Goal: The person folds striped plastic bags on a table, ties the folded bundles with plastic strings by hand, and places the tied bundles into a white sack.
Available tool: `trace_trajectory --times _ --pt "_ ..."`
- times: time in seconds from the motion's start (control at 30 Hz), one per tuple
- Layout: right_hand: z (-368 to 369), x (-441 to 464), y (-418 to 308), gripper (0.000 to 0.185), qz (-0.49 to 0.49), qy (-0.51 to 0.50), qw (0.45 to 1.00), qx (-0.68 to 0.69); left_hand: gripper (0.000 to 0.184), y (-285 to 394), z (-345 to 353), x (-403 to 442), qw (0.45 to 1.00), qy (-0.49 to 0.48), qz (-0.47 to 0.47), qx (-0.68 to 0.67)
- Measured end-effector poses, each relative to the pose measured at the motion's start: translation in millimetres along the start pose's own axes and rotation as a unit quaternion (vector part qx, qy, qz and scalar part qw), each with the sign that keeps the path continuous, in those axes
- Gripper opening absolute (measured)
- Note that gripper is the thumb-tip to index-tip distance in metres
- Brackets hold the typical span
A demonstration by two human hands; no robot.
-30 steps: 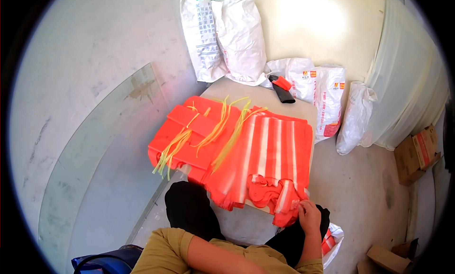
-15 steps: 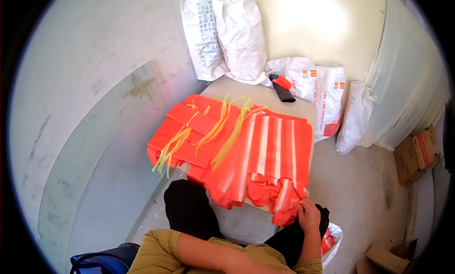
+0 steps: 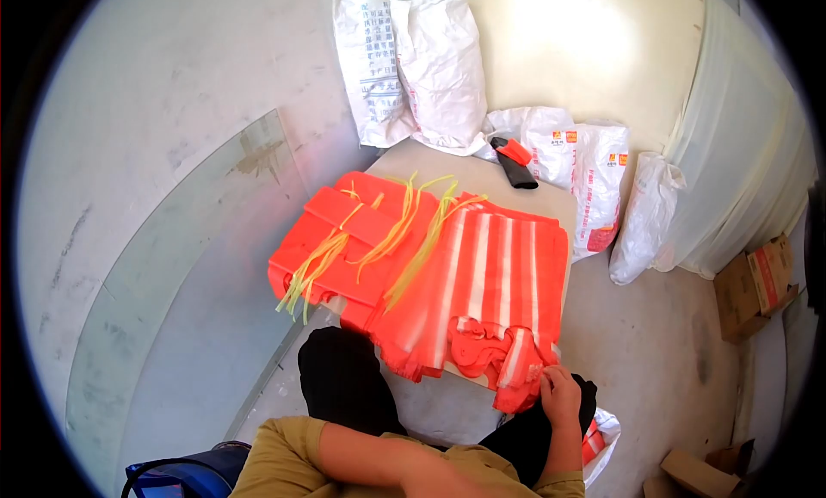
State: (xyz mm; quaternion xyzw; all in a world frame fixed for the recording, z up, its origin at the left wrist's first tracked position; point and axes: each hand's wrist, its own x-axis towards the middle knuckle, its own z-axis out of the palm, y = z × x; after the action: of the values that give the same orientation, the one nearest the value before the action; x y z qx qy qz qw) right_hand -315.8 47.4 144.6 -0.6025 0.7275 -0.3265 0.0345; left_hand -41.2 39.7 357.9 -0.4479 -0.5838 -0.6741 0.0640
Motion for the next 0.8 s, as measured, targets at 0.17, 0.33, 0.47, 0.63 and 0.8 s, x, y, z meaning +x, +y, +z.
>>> trace_trajectory --times 0.17,0.33,0.47,0.63,0.8 --pt "0 1 -1 0.015 0.002 -0.003 1.000 0.006 0.044 -7 2 5 0.999 -0.021 0.000 0.035" --pt "0 0 -1 0.015 -0.001 0.004 1.000 0.007 0.048 -5 8 11 0.999 -0.012 -0.007 0.051" --pt "0 -2 1 0.015 -0.005 0.010 1.000 0.004 0.047 -5 9 10 0.998 -0.014 -0.022 0.057" --pt "1 0 2 0.015 -0.011 0.009 1.000 -0.003 0.037 -9 9 7 1.000 0.021 -0.001 0.018" --pt "0 0 0 0.014 -0.002 0.000 1.000 -0.004 0.031 -5 3 5 0.999 0.026 -0.021 0.010"
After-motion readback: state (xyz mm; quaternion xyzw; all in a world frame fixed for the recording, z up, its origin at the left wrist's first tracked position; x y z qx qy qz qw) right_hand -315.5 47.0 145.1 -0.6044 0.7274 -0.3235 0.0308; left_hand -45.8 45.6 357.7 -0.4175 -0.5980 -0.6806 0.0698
